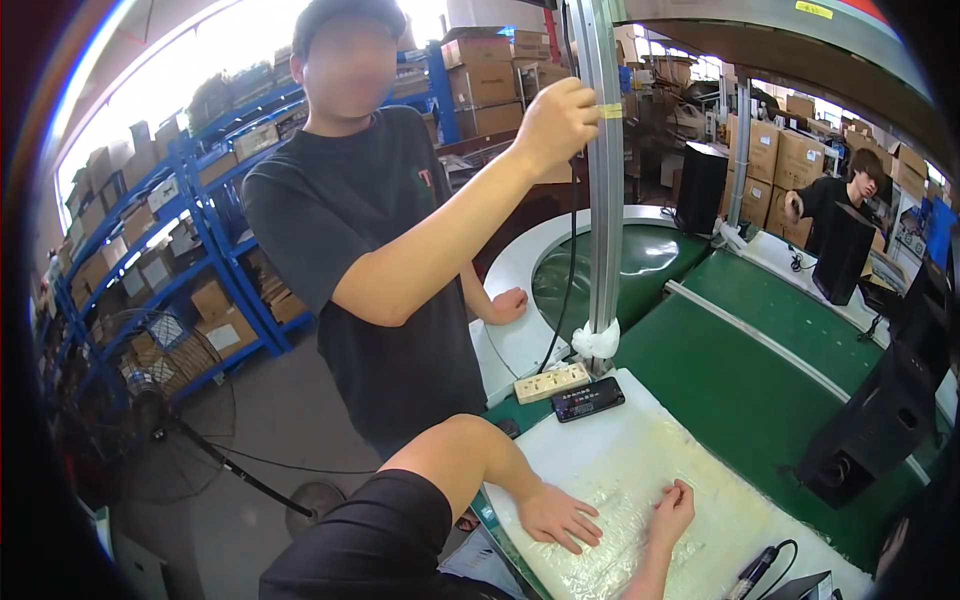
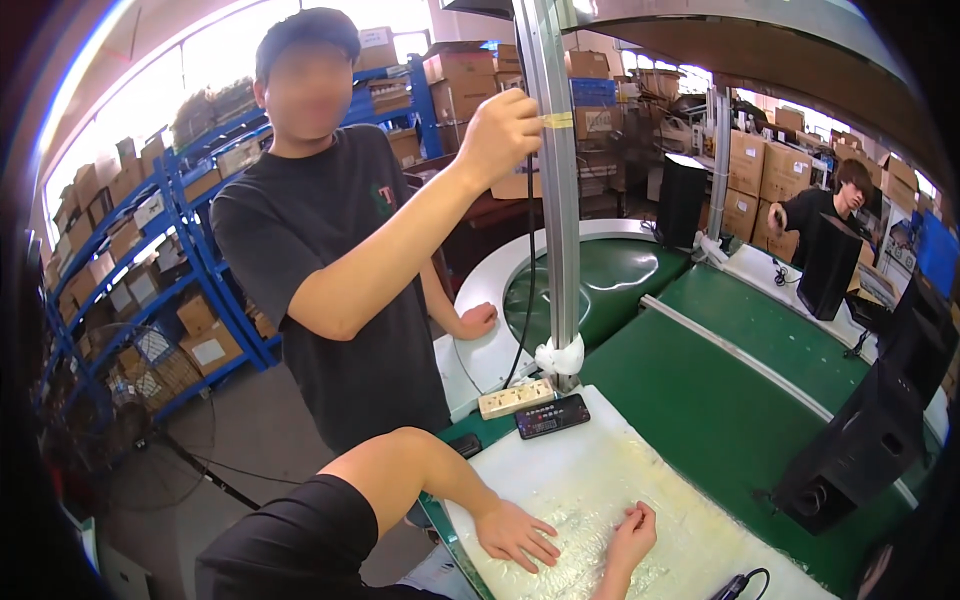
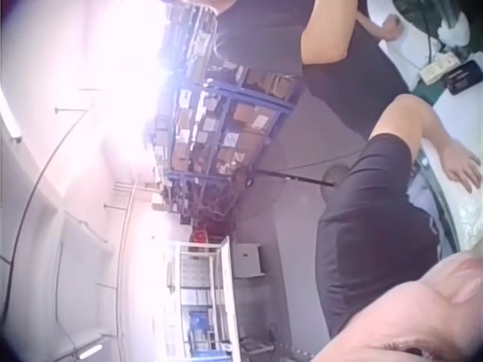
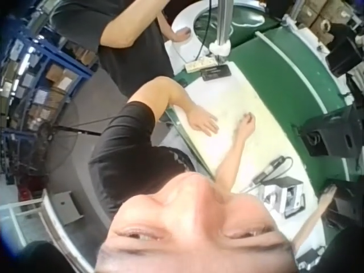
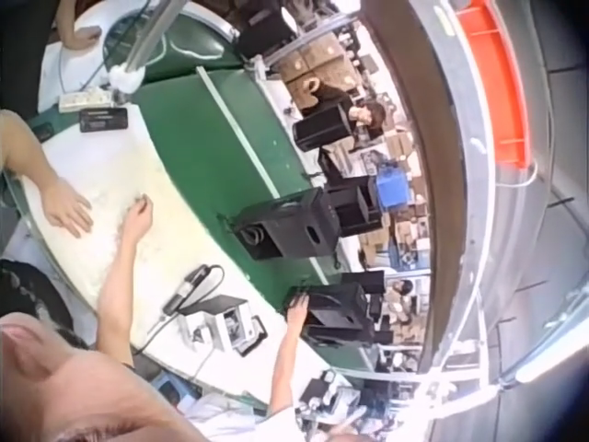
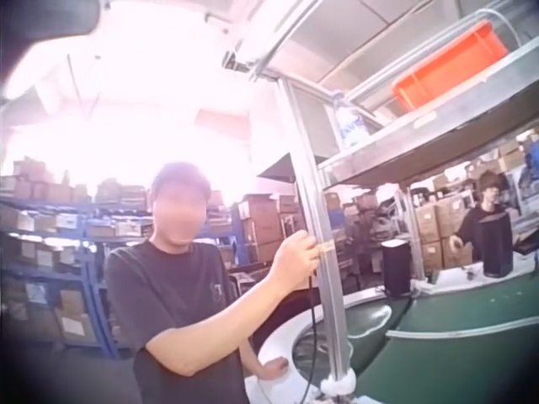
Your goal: Assembling electronic device components by fastening screws on plastic casings using an electric screwdriver on an assembly line.
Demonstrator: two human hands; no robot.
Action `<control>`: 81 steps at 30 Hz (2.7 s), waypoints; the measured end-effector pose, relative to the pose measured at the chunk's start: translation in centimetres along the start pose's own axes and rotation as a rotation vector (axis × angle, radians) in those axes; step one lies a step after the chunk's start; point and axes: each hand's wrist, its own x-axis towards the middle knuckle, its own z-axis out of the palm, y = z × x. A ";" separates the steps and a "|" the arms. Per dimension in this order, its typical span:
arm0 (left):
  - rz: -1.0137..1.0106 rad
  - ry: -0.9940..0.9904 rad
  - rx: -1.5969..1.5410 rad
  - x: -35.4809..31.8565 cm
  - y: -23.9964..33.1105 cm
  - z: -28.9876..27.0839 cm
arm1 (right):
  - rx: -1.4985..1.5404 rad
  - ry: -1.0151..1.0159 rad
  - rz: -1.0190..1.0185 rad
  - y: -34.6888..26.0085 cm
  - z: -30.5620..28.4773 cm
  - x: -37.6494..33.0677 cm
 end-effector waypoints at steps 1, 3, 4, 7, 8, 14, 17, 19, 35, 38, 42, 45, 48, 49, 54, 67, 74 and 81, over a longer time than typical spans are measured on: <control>0.005 0.007 0.007 0.0 0.0 0.0 | 0.001 0.001 -0.010 0.2 0.0 0.1; 0.006 0.005 0.010 0.1 -0.1 -0.2 | 0.006 0.008 -0.021 0.3 0.0 0.1; 0.008 0.002 0.014 0.1 -0.1 -0.3 | 0.013 0.017 -0.032 0.3 0.0 0.2; -0.005 -0.010 -0.023 0.2 0.0 -0.4 | -0.002 0.008 -0.022 0.3 -0.1 0.1; -0.004 -0.008 -0.021 0.1 0.0 -0.3 | -0.004 0.009 -0.024 0.1 0.0 0.1; 0.006 0.001 0.002 -0.1 0.0 0.2 | -0.001 -0.004 0.018 0.0 0.2 -0.1; 0.001 -0.014 0.013 -0.1 -0.1 -0.2 | 0.031 0.004 -0.006 -0.1 0.1 0.0; 0.010 -0.003 -0.005 0.1 -0.1 -0.4 | 0.006 -0.001 0.009 -0.2 0.0 0.1; 0.019 0.000 0.024 0.4 0.1 -0.3 | 0.000 0.004 -0.021 -0.6 -0.2 -0.5; 0.057 -0.022 -0.022 1.4 -1.1 0.2 | -0.032 0.029 0.086 0.3 -1.7 -0.3; -0.083 -0.146 -0.021 -0.4 0.2 -0.8 | -0.199 0.003 0.002 -1.6 0.6 -0.6; -0.077 -0.206 0.037 0.4 -0.1 -2.5 | -0.146 0.035 -0.059 -0.2 1.0 -0.1; -0.085 -0.226 0.055 1.5 -0.6 -2.8 | -0.109 0.053 -0.006 -1.3 0.1 -0.3; -0.018 -0.237 0.039 1.9 -0.8 -2.9 | -0.113 0.052 0.012 -1.5 -0.2 -0.2; -0.089 -0.265 0.116 3.1 -0.3 -2.8 | -0.142 0.083 -0.047 -1.0 -1.1 -0.5; 0.153 -0.295 0.216 9.9 -6.6 -5.0 | 0.086 0.245 0.029 -0.2 -3.7 2.0; -0.200 -0.075 0.628 24.8 -19.2 -18.9 | 0.309 0.164 0.194 0.6 -4.1 2.9; -0.592 0.623 1.034 33.2 -29.4 -29.0 | 0.311 0.132 0.230 -0.6 -4.5 3.4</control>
